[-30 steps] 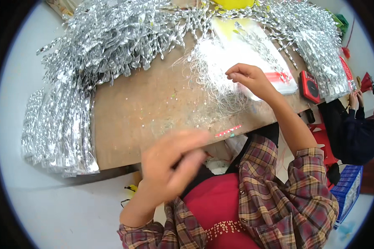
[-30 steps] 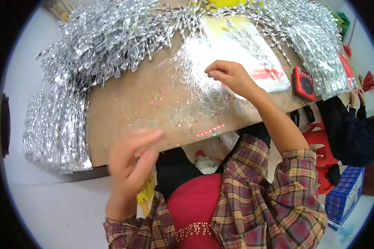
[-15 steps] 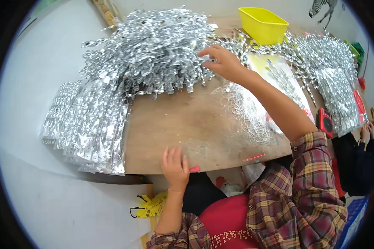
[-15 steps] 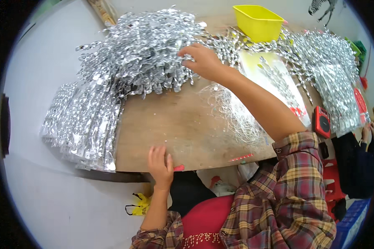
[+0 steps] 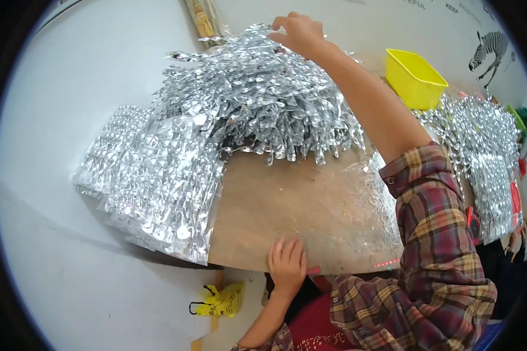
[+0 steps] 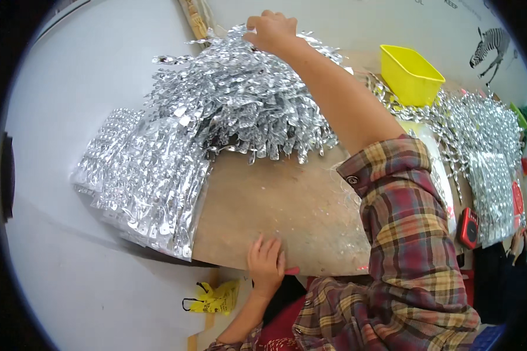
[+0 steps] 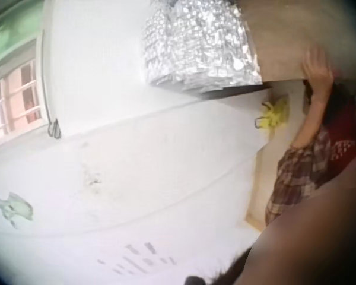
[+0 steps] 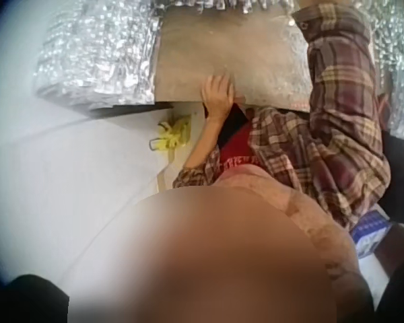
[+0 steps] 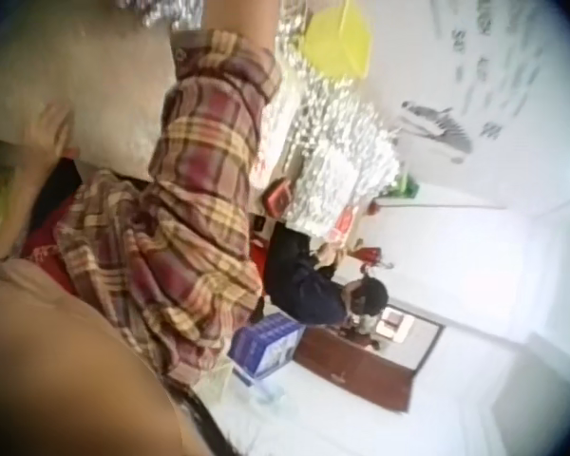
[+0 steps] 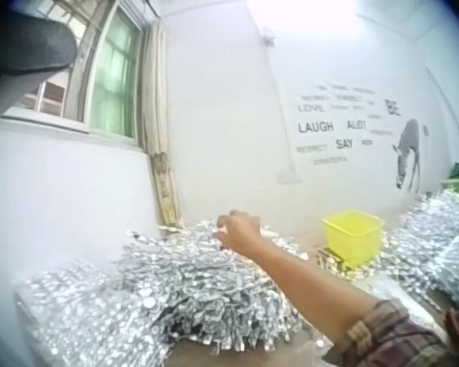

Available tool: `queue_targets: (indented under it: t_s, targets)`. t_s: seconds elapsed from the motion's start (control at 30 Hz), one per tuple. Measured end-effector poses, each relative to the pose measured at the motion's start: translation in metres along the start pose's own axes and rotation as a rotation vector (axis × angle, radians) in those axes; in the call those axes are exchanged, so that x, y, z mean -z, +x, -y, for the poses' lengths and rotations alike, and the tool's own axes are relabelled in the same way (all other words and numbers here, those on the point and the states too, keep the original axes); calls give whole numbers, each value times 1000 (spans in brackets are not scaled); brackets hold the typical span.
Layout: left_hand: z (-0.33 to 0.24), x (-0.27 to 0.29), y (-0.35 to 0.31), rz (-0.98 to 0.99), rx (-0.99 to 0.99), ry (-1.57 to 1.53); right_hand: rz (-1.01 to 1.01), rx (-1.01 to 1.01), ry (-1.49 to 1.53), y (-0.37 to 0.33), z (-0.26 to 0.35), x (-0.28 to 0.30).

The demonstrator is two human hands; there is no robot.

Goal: Packaging silver tinsel garlands into plastic bags and assembling small decorative components.

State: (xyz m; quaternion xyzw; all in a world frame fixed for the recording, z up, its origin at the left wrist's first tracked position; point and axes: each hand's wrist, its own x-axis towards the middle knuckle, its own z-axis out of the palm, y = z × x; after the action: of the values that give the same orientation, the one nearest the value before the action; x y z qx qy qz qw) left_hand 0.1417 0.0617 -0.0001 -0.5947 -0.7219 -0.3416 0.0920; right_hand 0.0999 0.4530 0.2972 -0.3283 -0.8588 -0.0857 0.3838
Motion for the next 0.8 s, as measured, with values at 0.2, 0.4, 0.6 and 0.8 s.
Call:
queue_targets:
  t_s: [0.2, 0.4, 0.6, 0.8]
  targets:
    - [7, 2, 0, -4, 10, -41, 513, -85, -61, 17, -4, -35]
    - [43, 66, 128, -40, -170, -163, 676, -145, 0, 17, -33, -48]
    - [76, 89, 344, -347, -271, -64, 541, -145, 31, -10, -19, -42]
    - [128, 55, 476, -462, -134, 169, 434, -123, 5, -34, -25, -41]
